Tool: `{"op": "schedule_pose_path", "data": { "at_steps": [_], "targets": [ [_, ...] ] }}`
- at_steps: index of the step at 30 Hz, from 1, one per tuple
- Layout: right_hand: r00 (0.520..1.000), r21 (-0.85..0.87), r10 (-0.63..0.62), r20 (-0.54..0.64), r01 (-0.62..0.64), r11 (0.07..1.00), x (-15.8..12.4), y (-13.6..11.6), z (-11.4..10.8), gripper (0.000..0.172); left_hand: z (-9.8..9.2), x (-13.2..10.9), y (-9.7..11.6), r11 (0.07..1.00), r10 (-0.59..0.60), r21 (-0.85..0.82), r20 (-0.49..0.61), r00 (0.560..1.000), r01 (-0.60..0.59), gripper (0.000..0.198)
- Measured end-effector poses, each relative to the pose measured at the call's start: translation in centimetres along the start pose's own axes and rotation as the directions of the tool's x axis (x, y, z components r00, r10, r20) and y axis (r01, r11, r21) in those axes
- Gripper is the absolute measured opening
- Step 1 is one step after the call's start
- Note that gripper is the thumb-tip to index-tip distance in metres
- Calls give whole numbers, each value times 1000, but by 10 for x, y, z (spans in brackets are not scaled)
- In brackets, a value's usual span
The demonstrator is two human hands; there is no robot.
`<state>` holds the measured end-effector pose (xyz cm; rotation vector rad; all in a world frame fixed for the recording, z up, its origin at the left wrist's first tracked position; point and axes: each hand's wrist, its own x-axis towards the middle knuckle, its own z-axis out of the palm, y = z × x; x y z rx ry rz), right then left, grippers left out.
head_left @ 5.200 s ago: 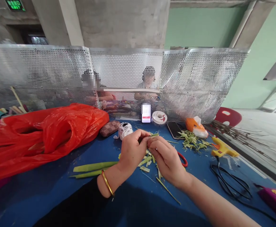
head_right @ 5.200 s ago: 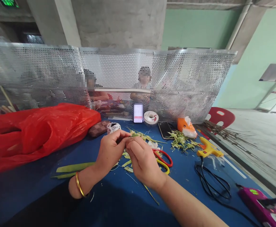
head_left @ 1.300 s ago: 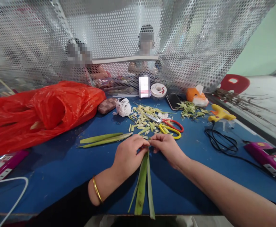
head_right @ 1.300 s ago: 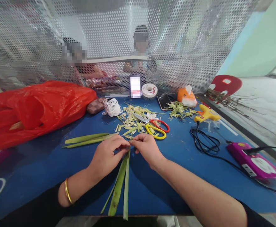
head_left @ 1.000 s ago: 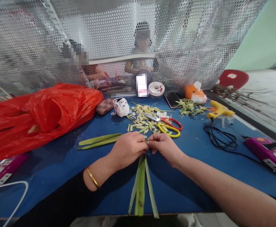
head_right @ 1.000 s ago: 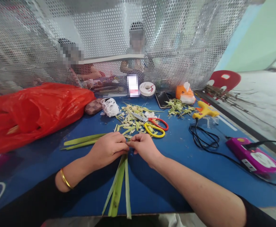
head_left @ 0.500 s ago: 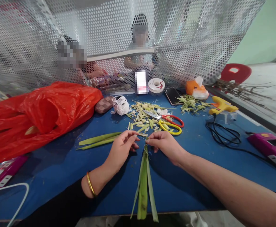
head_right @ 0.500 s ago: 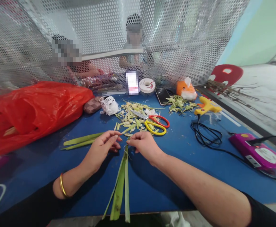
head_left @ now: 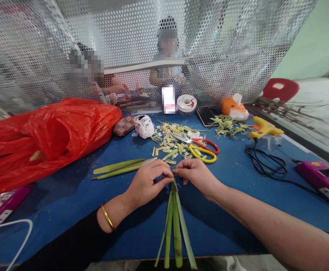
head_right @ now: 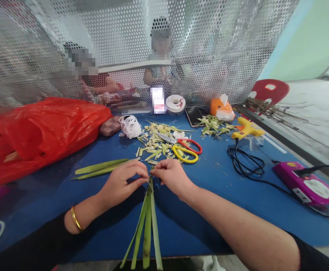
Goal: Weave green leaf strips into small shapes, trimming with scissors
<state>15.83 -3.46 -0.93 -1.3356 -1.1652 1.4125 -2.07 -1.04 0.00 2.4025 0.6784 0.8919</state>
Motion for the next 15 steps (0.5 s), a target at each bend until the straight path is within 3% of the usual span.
{"op": "schedule_pose_path", "data": {
  "at_steps": [3, 8, 12, 15],
  "targets": [
    [1000, -10, -13, 3, 13, 1000, 1, 1, 0, 21, 3, -1, 1, 960, -169, -230, -29, 985, 158, 6],
    [998, -65, -41, 40, 44, 997, 4, 7, 0, 21, 9, -3, 0, 748, -446, -472, 165, 880, 467, 11],
    [988, -286, -95, 122, 127, 950, 3, 8, -5, 15, 11, -3, -2, 678, -537, -510, 149, 830, 530, 13],
    [976, -579, -159, 150, 217, 786, -4, 2, -9, 21, 11, -2, -2, 636, -577, -542, 138, 805, 550, 15]
  ]
}}
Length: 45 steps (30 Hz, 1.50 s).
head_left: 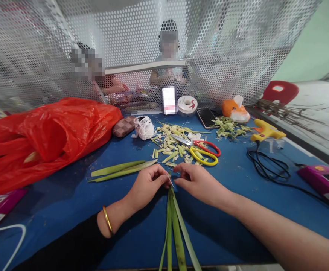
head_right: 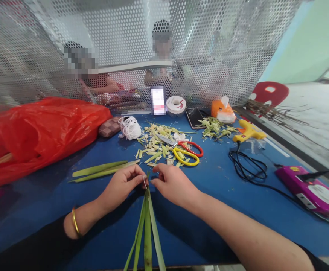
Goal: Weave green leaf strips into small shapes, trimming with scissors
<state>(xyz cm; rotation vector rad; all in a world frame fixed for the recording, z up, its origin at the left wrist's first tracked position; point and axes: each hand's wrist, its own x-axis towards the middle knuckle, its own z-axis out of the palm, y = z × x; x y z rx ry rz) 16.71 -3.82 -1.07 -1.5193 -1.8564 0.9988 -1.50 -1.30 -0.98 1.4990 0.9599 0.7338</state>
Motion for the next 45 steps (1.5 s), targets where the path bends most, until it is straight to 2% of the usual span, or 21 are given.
{"op": "schedule_pose_path", "data": {
  "at_steps": [3, 6, 12, 16, 18, 20, 23, 25, 28, 30, 33, 35, 38, 41, 45],
  "targets": [
    [994, -299, -104, 31, 109, 948, -7, -6, -6, 10, 1, 1, 0, 998, -53, -38, -24, 998, 52, 16],
    [985, -360, -151, 78, 169, 918, -9, -7, -7, 17, 2, 4, 0, 994, -109, -23, -38, 993, 108, 15],
    [980, -28, -199, 13, 199, 980, -4, -5, -6, 12, 1, 6, -3, 979, -190, 72, 8, 982, 189, 14],
    [986, 97, -154, -61, 159, 982, -1, -6, -2, 15, -1, 5, -6, 979, -159, 136, 47, 986, 151, 15],
    [994, 170, -84, -66, 94, 981, 1, -6, 2, 16, -3, 4, -6, 975, -132, 188, 83, 988, 115, 16],
    [999, 291, 35, -16, -29, 956, 3, -6, 6, 18, -5, 4, -4, 964, -95, 261, 126, 988, 60, 21],
    [982, 450, 186, 46, -186, 873, 5, -8, 9, 21, -7, 2, 1, 925, -23, 376, 176, 984, -46, 24],
    [980, 506, 192, 55, -193, 841, 5, -10, 9, 23, -6, 2, 2, 912, 3, 404, 177, 984, -75, 19],
    [994, 561, 96, 55, -110, 820, 4, -12, 3, 24, -3, 2, 0, 937, -17, 349, 135, 991, -31, 19],
    [999, 527, 47, -2, -39, 849, 2, -10, -2, 27, -2, 2, -3, 960, -45, 280, 100, 994, 15, 22],
    [996, 272, -13, -90, 37, 962, 0, -5, -5, 22, -2, 3, -7, 980, -86, 186, 77, 993, 70, 20],
    [997, 78, -39, -73, 45, 996, -2, -2, -4, 18, -3, 4, -7, 985, -106, 148, 85, 991, 93, 19],
    [999, -104, -29, -28, 26, 994, -3, -1, 2, 10, -4, 5, -5, 988, -136, 85, 92, 986, 128, 18],
    [999, -157, -29, -25, 25, 987, -3, -1, 4, 10, -2, 6, -1, 984, -179, 12, 80, 981, 179, 16],
    [999, -66, -45, -27, 43, 997, -1, 1, -2, 17, -1, 7, 2, 966, -254, -44, 54, 966, 256, 14]
  ]
}}
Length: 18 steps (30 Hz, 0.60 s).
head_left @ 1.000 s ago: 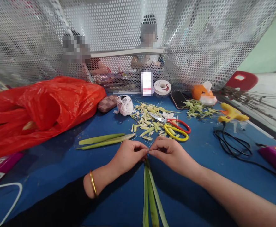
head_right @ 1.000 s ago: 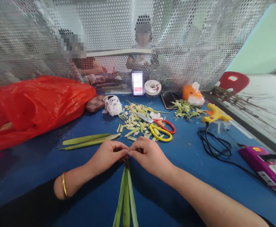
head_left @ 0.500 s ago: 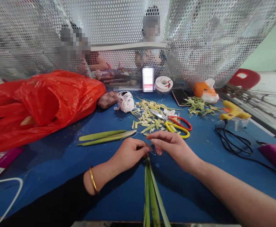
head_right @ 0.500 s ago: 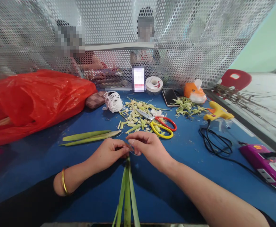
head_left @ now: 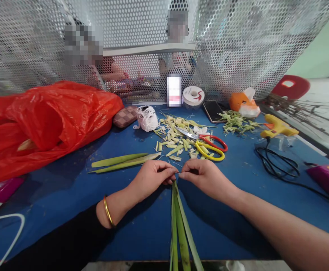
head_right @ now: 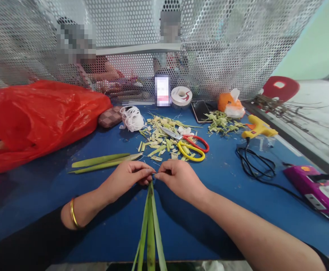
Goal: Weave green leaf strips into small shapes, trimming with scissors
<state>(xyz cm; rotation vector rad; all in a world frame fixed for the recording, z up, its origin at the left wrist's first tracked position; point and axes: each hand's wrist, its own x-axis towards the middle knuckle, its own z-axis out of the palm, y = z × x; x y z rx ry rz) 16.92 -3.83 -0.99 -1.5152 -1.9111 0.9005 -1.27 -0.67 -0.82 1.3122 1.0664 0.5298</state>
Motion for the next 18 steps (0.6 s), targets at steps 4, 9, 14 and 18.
{"op": "schedule_pose_path", "data": {
  "at_steps": [4, 9, 14, 18],
  "targets": [
    [997, -3, -59, 55, 59, 998, -1, 0, -5, 19, -1, 1, 1, 999, -32, -13, -32, 999, 31, 12],
    [978, -34, -142, 153, 148, 988, -5, -2, -6, 15, -2, 1, 1, 1000, -23, 7, -24, 999, 23, 9],
    [961, -50, -190, 203, 203, 978, -6, -3, -10, 14, -3, 0, 2, 999, -39, -2, 5, 999, 39, 9],
    [989, 96, -139, 50, 133, 986, -4, -3, -9, 7, -3, 1, 1, 1000, -20, -20, 6, 1000, 20, 11]
  ]
}}
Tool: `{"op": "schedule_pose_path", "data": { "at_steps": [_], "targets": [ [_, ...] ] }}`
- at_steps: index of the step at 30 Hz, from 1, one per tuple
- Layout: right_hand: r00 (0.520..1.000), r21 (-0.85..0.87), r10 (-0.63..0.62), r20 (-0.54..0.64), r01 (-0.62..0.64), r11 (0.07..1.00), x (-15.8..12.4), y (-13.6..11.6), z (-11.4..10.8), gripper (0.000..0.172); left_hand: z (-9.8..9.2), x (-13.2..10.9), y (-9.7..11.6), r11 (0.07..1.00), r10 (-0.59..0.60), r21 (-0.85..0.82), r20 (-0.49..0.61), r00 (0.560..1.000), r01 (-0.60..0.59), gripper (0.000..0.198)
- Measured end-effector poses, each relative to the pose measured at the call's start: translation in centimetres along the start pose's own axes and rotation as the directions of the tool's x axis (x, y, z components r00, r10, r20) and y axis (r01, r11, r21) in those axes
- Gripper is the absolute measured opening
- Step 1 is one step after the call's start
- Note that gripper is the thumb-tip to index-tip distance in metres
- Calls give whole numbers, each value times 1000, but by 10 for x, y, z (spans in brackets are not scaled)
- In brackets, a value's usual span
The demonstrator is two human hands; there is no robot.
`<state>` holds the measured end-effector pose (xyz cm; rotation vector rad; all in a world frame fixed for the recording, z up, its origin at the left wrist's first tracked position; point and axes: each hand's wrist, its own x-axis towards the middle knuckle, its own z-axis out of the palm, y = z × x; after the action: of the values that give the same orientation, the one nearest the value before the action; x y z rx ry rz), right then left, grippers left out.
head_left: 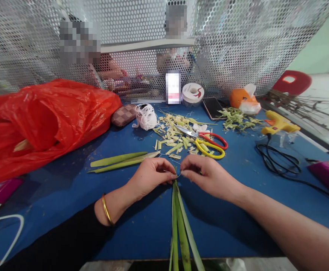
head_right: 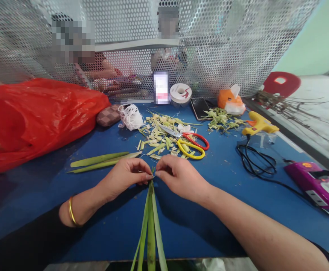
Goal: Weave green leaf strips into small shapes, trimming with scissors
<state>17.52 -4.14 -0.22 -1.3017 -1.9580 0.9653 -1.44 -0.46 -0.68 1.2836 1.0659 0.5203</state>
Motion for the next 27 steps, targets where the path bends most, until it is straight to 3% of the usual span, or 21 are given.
{"op": "schedule_pose_path", "data": {
  "at_steps": [2, 5, 10, 12, 15, 18, 20, 27],
  "targets": [
    [996, 129, 34, -86, -22, 991, 1, 2, 5, 14, 1, 0, -2, 1000, 18, 1, -5, 1000, -18, 9],
    [997, 228, 42, -57, -28, 973, 2, 7, 15, 21, 2, 1, -6, 997, 64, 45, -3, 998, -64, 7],
    [998, 143, 52, -37, -46, 989, 3, 13, 20, 24, 0, -2, -9, 921, 250, 312, -9, 968, -235, 6],
    [998, 74, 43, -37, -40, 996, 3, 13, 18, 23, 0, -4, -9, 819, 363, 478, -1, 932, -318, 13],
    [999, 13, 36, -35, -36, 999, 2, 11, 17, 22, 1, -8, -10, 576, 514, 718, 52, 856, -390, 15],
    [998, 1, 34, -46, -34, 999, 2, 11, 18, 22, 4, -10, -14, 290, 596, 885, 132, 792, -365, 16],
    [998, -9, 32, -47, -32, 999, 2, 11, 19, 22, 6, -11, -16, 165, 614, 927, 170, 771, -336, 19],
    [998, -23, 40, -55, -41, 999, 4, 10, 19, 18, 9, -10, -18, 37, 656, 955, 198, 728, -293, 21]
  ]
}}
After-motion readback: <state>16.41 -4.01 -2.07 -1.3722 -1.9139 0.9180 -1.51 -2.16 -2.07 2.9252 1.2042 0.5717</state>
